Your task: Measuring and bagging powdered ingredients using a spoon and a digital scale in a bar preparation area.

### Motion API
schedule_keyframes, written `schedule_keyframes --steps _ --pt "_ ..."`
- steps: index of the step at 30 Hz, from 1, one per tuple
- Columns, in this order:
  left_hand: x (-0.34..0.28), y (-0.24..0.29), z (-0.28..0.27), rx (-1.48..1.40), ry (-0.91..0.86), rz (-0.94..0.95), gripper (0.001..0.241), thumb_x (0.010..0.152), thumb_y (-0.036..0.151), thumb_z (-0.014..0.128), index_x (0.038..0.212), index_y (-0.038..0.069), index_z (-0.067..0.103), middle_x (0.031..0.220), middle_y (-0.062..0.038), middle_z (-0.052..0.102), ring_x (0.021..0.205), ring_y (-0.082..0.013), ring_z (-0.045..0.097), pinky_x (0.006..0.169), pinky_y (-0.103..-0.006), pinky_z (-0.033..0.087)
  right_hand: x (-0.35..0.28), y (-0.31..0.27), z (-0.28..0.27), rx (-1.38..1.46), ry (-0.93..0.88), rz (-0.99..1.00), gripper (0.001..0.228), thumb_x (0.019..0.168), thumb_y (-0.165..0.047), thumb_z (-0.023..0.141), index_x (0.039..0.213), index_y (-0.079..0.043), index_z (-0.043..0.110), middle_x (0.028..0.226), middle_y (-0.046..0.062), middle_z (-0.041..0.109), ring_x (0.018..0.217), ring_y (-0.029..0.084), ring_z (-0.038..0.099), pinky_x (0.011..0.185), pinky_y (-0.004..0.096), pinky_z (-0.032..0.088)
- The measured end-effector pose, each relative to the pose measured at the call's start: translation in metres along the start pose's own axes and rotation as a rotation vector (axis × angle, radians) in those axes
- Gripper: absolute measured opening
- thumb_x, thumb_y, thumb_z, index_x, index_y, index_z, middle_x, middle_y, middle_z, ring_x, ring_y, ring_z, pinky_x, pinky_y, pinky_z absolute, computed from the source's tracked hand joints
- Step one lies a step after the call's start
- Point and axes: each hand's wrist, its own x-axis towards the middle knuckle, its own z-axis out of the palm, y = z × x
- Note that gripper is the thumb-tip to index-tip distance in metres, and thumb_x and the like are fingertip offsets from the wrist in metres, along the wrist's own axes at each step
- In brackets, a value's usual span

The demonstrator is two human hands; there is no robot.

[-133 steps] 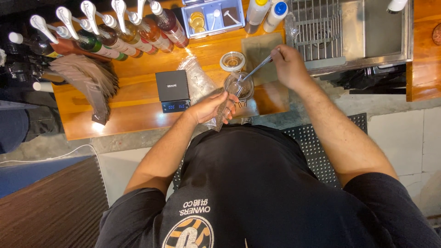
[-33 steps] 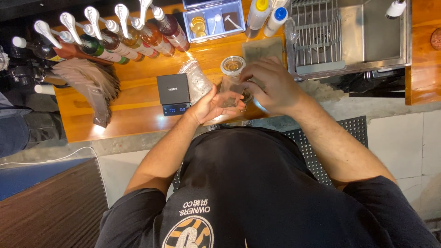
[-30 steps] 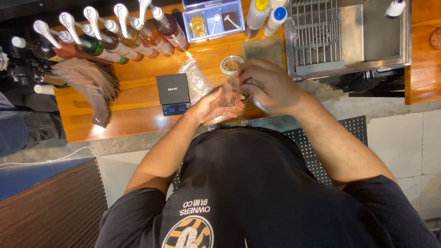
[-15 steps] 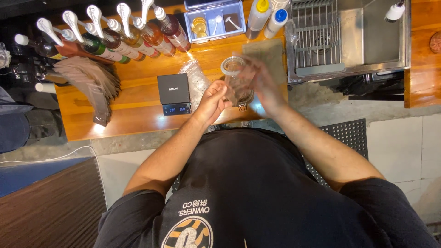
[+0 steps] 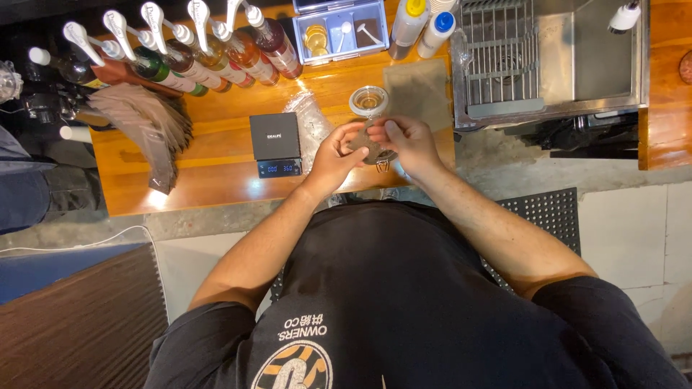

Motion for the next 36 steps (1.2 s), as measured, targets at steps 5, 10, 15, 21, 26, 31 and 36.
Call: schedule_keyframes --steps 5,10,15,21,26,31,36 --pt "0.002 -0.012 -0.011 0.058 -0.031 0.035 0.059 0.085 -0.003 0.078 0.139 0.007 0.057 0.112 -0.006 0.069 0.084 -0.0058 0.07 0.072 -0.0212 0.065 -0.003 0.0 0.003 -0.031 0.006 0.009 0.022 0.107 -0.019 0.058 0.117 -0.005 0.072 0.099 0.012 0.078 0.091 0.018 0.078 0.077 0.03 0.065" --pt "0.001 -0.023 -0.012 0.107 -0.014 0.072 0.065 0.084 -0.002 0.079 0.143 0.011 0.054 0.112 -0.004 0.07 0.094 -0.0082 0.07 0.076 -0.0187 0.062 -0.002 0.003 0.005 -0.038 -0.002 0.005 0.022 0.106 -0.02 0.06 0.117 -0.005 0.072 0.098 0.011 0.078 0.088 0.016 0.078 0.073 0.027 0.065" --pt "0.0 -0.038 -0.025 0.203 0.06 0.029 0.044 0.084 0.0 0.078 0.125 0.014 0.068 0.09 0.002 0.058 0.077 -0.0019 0.061 0.065 -0.0147 0.055 -0.003 0.006 0.006 -0.002 -0.003 0.033 0.018 0.105 -0.011 0.059 0.115 -0.003 0.071 0.093 0.01 0.076 0.085 0.016 0.077 0.069 0.027 0.066" --pt "-0.019 -0.028 -0.02 0.196 0.103 0.033 0.042 0.089 0.004 0.074 0.128 0.016 0.067 0.085 0.005 0.052 0.071 -0.0016 0.058 0.064 -0.0131 0.052 0.0 0.017 0.008 -0.268 -0.094 -0.087 0.012 0.101 -0.007 0.068 0.109 -0.005 0.076 0.082 0.012 0.074 0.079 0.019 0.075 0.065 0.03 0.063" --pt "-0.026 -0.03 -0.039 0.3 0.234 0.068 0.019 0.093 0.011 0.073 0.111 0.017 0.074 0.086 -0.001 0.071 0.073 -0.0027 0.061 0.069 -0.0215 0.054 -0.014 0.011 0.038 -0.63 -0.155 -0.086 0.013 0.095 -0.017 0.074 0.107 -0.016 0.08 0.085 0.004 0.075 0.087 0.018 0.072 0.074 0.032 0.058" --pt "-0.043 -0.016 -0.085 0.382 0.346 0.122 0.008 0.094 0.012 0.072 0.099 0.016 0.076 0.079 -0.001 0.071 0.072 -0.0062 0.06 0.068 -0.0236 0.051 -0.006 0.037 0.058 -0.711 -0.217 -0.065 0.023 0.093 -0.019 0.075 0.116 -0.018 0.077 0.096 0.007 0.077 0.097 0.026 0.074 0.082 0.036 0.06" --pt "-0.067 -0.067 -0.215 0.584 0.669 0.074 0.011 0.098 0.019 0.064 0.106 0.014 0.07 0.092 -0.01 0.073 0.091 -0.0227 0.067 0.087 -0.0395 0.051 -0.016 0.03 0.065 -0.682 -0.273 -0.068 0.019 0.099 -0.012 0.068 0.115 -0.006 0.075 0.099 0.017 0.075 0.096 0.033 0.072 0.081 0.043 0.059"
